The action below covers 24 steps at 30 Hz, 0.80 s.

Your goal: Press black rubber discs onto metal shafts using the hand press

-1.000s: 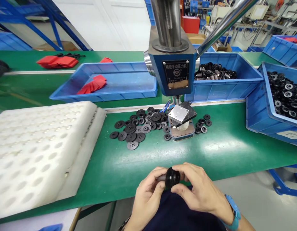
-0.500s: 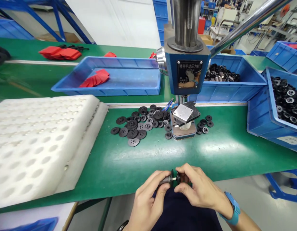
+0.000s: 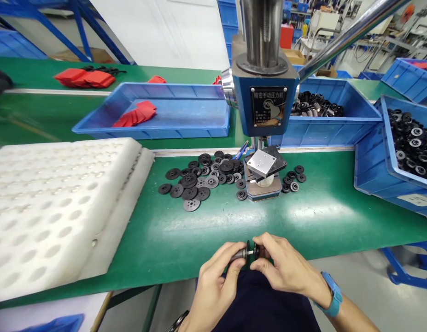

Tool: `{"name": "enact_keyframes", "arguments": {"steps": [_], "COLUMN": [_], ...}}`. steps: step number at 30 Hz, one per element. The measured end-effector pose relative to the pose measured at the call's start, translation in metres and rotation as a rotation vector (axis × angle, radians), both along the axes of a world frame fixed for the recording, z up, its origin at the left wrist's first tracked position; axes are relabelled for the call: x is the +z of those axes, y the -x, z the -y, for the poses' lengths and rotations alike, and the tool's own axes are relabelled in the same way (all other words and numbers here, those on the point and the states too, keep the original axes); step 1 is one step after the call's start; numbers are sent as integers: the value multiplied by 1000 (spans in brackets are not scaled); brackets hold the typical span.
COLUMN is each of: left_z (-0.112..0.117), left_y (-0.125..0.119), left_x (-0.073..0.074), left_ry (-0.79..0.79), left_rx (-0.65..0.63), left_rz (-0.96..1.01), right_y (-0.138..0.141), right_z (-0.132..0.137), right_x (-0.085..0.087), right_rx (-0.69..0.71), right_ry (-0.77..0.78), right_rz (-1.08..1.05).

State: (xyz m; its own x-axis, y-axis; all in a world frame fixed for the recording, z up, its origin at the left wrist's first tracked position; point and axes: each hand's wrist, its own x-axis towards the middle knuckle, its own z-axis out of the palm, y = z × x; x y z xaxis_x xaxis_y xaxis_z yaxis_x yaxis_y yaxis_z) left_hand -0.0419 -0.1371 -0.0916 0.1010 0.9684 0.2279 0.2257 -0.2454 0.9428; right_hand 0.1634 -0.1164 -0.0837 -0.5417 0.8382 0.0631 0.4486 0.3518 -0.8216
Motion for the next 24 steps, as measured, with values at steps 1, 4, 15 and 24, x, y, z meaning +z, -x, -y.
{"name": "enact_keyframes", "arguments": {"steps": [1,4,15,24], "left_z": [0,-3,-15,-10], "left_y": [-1,-1,2,-4], "left_x": [-1,-4,-26,-35], "left_ry": [3,25,555,719], "left_rx": [-1,-16,-154,-193], "left_rz": [0,9,662,872], "right_y": [0,1,23,30], "right_z": [1,1,-1,4], "right_x": [0,0,24,31], "right_rx": [-12,-35,-101,-60], "right_ry": [-5,-26,-398,-466], "right_rz": [0,-13,-25,38]}}
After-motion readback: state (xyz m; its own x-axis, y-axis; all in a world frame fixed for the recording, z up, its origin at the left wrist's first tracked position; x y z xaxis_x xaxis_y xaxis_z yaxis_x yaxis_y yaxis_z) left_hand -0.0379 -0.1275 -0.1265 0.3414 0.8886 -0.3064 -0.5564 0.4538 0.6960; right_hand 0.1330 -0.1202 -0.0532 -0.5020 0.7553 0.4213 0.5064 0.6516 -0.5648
